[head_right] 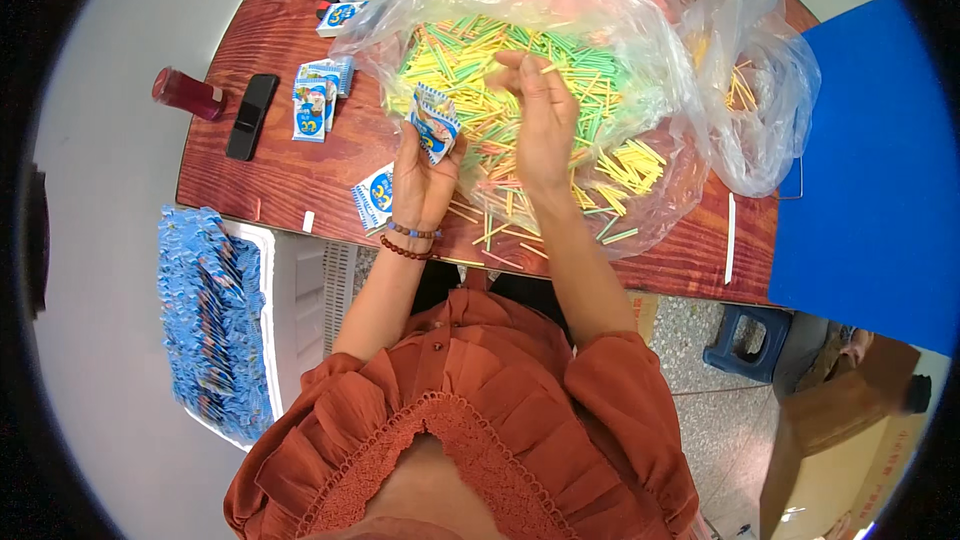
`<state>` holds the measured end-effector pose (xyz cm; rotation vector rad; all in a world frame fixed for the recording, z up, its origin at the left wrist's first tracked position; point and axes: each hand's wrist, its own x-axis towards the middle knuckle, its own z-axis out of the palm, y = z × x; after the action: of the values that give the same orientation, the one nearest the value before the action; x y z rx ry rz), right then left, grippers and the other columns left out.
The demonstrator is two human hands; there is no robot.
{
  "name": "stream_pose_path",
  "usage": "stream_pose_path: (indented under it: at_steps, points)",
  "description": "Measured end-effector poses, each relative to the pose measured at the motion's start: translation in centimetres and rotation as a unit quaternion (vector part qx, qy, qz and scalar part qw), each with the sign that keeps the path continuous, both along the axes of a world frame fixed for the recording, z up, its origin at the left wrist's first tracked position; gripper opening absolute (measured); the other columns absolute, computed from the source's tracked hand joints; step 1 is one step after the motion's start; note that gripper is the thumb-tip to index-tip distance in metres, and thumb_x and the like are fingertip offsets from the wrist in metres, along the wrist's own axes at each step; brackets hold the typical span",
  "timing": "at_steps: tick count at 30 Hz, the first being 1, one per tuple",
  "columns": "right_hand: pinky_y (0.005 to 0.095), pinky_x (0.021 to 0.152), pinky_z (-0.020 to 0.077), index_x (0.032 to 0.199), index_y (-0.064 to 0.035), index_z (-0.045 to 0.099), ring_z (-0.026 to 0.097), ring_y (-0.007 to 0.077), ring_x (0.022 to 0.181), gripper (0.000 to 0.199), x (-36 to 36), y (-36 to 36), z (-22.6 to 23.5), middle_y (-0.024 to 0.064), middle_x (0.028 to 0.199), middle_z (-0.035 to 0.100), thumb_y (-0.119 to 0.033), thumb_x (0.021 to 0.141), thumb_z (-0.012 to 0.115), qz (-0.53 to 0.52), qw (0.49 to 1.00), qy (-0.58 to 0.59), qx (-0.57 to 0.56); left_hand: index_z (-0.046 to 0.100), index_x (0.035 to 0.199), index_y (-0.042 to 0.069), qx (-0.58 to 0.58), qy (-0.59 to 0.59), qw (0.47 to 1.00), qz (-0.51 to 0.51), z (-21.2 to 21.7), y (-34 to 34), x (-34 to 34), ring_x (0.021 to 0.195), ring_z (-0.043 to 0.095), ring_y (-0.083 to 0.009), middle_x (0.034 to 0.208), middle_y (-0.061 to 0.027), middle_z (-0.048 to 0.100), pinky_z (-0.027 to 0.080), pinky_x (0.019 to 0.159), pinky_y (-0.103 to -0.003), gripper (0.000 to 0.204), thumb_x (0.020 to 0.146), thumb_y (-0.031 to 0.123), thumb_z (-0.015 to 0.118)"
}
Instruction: Packing yellow and green plastic rods into small blue packets at a workbench.
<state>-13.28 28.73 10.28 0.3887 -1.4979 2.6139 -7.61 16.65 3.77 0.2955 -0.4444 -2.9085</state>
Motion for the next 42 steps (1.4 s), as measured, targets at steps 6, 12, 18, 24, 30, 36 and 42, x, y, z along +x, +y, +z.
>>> stream_pose_path:
  at_steps: [6, 12, 18, 24, 30, 36, 42]
  points:
    - [0.0204, 0.061, 0.0369, 0.126, 0.0001, 0.056, 0.044, 0.0046, 0.065, 0.032, 3.2, -1.2, -1.0, -0.0039, 0.068, 0.046, -0.018, 0.101, 0.050, 0.104, 0.956, -0.043, 0.271, 0.053, 0.125, 0.006, -0.039, 0.019, 0.998, 0.037, -0.6, -2.1, -0.1, 0.108, 0.060, -0.0206, 0.121, -0.0072, 0.062, 0.049, 0.095, -0.039, 0.035, 0.100, 0.030, 0.052]
    - [0.0218, 0.054, 0.0372, 0.090, 0.0008, 0.060, 0.045, 0.0042, 0.059, 0.016, 3.0, -6.2, -0.9, -0.0021, 0.062, 0.049, -0.014, 0.097, 0.056, 0.105, 0.925, 0.053, 0.360, 0.057, 0.112, 0.005, -0.023, 0.023, 0.996, 0.084, 0.1, -5.4, 1.3, 0.101, 0.063, -0.0181, 0.112, -0.0083, 0.065, 0.052, 0.090, -0.036, 0.021, 0.100, 0.022, 0.052]
    - [0.0244, 0.051, 0.0385, 0.081, -0.0008, 0.059, 0.048, 0.0055, 0.056, 0.021, -0.1, -11.9, -3.2, 0.0003, 0.058, 0.052, -0.017, 0.095, 0.059, 0.166, 0.897, 0.108, 0.394, 0.060, 0.105, 0.003, -0.214, -0.039, 0.958, 0.189, -2.0, -12.4, 3.2, 0.089, 0.066, -0.0158, 0.099, -0.0072, 0.067, 0.055, 0.079, -0.031, 0.017, 0.100, 0.018, 0.053]
    - [0.0346, 0.055, 0.0500, 0.081, 0.0022, 0.060, 0.067, 0.0220, 0.059, 0.030, -2.3, -21.1, -7.0, 0.0124, 0.065, 0.066, -0.026, 0.092, 0.057, 0.271, 0.921, -0.020, 0.280, 0.057, 0.120, -0.002, -0.479, -0.188, 0.793, 0.326, -3.5, -18.9, 2.4, 0.098, 0.063, -0.0158, 0.108, -0.0101, 0.065, 0.052, 0.081, -0.030, 0.033, 0.098, 0.021, 0.058]
    - [0.0317, 0.054, 0.0512, 0.088, 0.0016, 0.059, 0.068, 0.0185, 0.061, 0.023, -4.5, -20.3, -8.1, 0.0122, 0.074, 0.069, -0.020, 0.095, 0.056, 0.201, 0.877, -0.008, 0.437, 0.046, 0.136, 0.005, -0.848, -0.248, 0.420, 0.205, -5.3, -17.2, 1.6, 0.129, 0.041, -0.0349, 0.136, -0.0165, 0.048, 0.027, 0.107, -0.050, 0.059, 0.084, 0.022, 0.068]
    - [0.0473, 0.062, 0.0498, 0.104, -0.0099, 0.061, 0.065, 0.0379, 0.069, 0.026, -2.1, -9.0, -2.7, 0.0181, 0.077, 0.067, -0.031, 0.096, 0.047, -0.003, 0.684, 0.127, 0.719, 0.039, 0.142, 0.008, -0.863, -0.293, 0.365, 0.189, -5.6, -17.8, 1.8, 0.129, 0.041, -0.0357, 0.140, -0.0161, 0.044, 0.027, 0.106, -0.051, 0.072, 0.083, 0.035, 0.071]
    - [0.0447, 0.070, 0.0494, 0.099, -0.0088, 0.065, 0.064, 0.0338, 0.081, 0.019, -3.4, 0.7, -3.9, 0.0132, 0.089, 0.066, -0.024, 0.092, 0.055, -0.159, 0.638, 0.285, 0.698, 0.044, 0.137, 0.004, -0.843, -0.277, 0.381, 0.259, -4.7, -17.2, 1.4, 0.120, 0.044, -0.0364, 0.130, -0.0184, 0.049, 0.032, 0.100, -0.049, 0.069, 0.079, 0.029, 0.073]
